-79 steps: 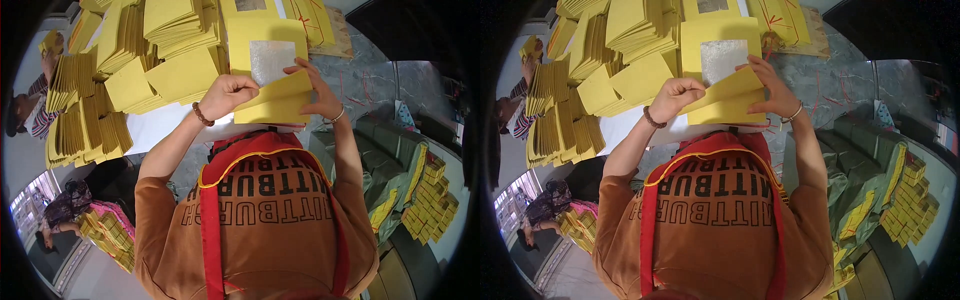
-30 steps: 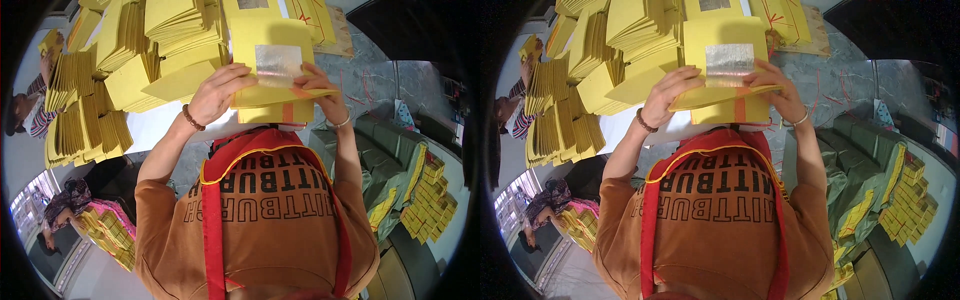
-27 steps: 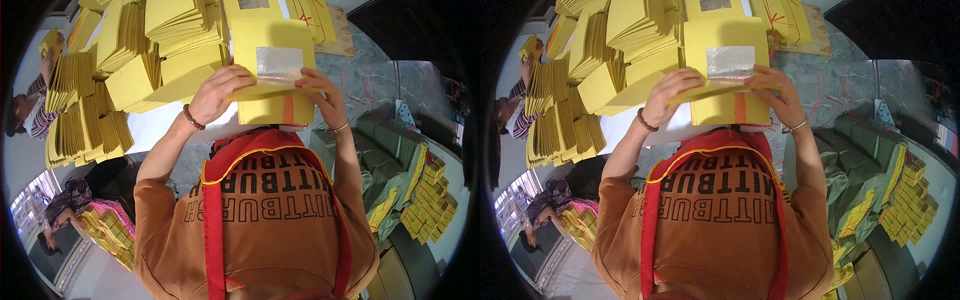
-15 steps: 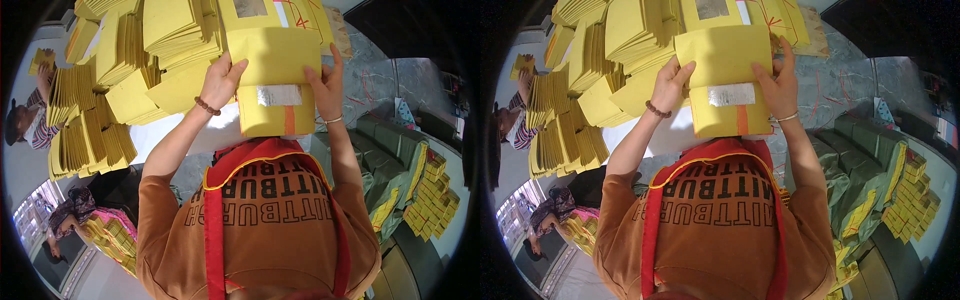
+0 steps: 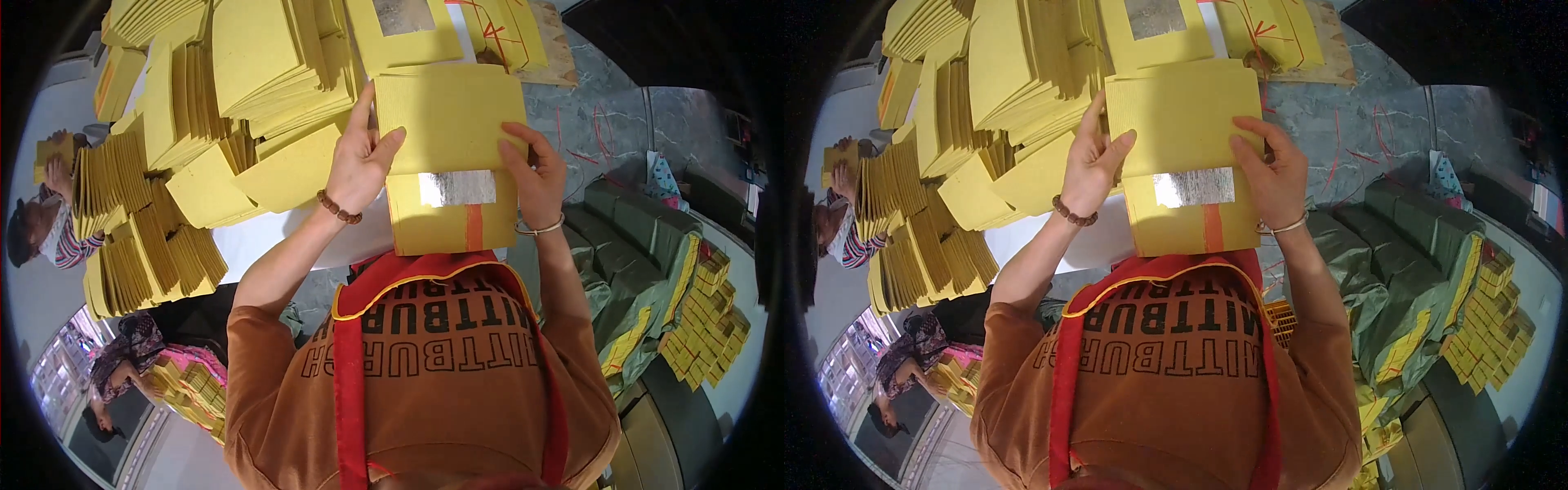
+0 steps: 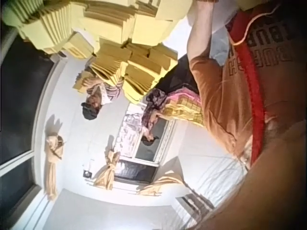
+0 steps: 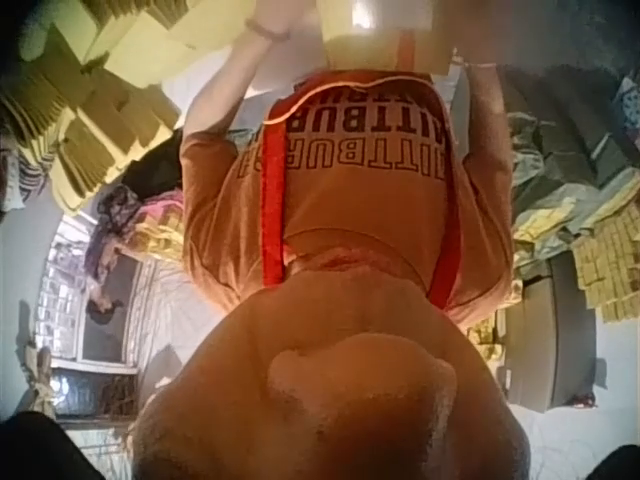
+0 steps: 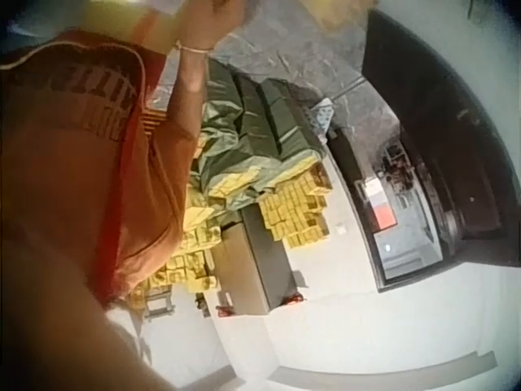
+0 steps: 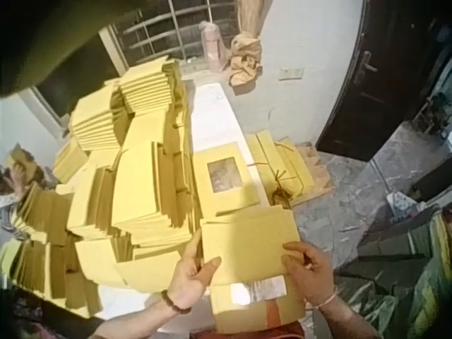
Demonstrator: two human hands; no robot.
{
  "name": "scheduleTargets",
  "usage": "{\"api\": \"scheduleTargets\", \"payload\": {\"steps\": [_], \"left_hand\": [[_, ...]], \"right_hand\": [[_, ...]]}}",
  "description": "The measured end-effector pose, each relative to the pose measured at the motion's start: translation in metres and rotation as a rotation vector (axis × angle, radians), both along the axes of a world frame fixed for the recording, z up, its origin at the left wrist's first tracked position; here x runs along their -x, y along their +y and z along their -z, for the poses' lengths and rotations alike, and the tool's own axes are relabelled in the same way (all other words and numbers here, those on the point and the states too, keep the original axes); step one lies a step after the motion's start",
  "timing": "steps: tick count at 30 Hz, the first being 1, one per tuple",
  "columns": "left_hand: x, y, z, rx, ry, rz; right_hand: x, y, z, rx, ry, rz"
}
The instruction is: Folding and stacking yellow paper sheets, some with silver foil attached.
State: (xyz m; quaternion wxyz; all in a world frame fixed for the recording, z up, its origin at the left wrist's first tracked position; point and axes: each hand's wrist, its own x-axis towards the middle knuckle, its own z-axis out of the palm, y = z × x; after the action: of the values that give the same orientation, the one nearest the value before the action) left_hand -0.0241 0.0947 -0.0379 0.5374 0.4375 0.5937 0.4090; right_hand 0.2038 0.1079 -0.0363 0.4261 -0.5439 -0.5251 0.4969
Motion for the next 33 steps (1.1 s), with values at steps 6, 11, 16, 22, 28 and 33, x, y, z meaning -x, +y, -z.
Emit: {"api": "scheduleTargets", "payload": {"steps": [6, 11, 16, 22, 28, 33], "left_hand": [[-0.001, 0.006, -0.01, 0.005, 0.044, -0.03], [0.0, 0.006, -0.007, -0.002, -0.021, -0.039], [-0.005, 0.005, -0.012, -0.222, 0.286, -0.051], [-0.01, 0.011, -0.017, -0.863, 0.839, 0.493], [-0.021, 0.009, -0.002, -0.723, 0.856, 0.706], [-0.02, 0.007, 0.004, -0.758, 0.89, 0.692]], "right_hand": [[-0.001, 0.011, 0.01, 0.066, -0.032, 0.037], [0.002, 0.011, 0.012, 0.076, -0.062, 0.048], [0.003, 0.009, 0.014, 0.039, -0.071, 0.093], [0.005, 0.01, 0.017, -0.003, -0.111, 0.121], [0.005, 0.005, 0.001, -0.308, -0.717, 0.034], [0.009, 0.002, -0.003, -0.508, -1.128, -0.319]]}}
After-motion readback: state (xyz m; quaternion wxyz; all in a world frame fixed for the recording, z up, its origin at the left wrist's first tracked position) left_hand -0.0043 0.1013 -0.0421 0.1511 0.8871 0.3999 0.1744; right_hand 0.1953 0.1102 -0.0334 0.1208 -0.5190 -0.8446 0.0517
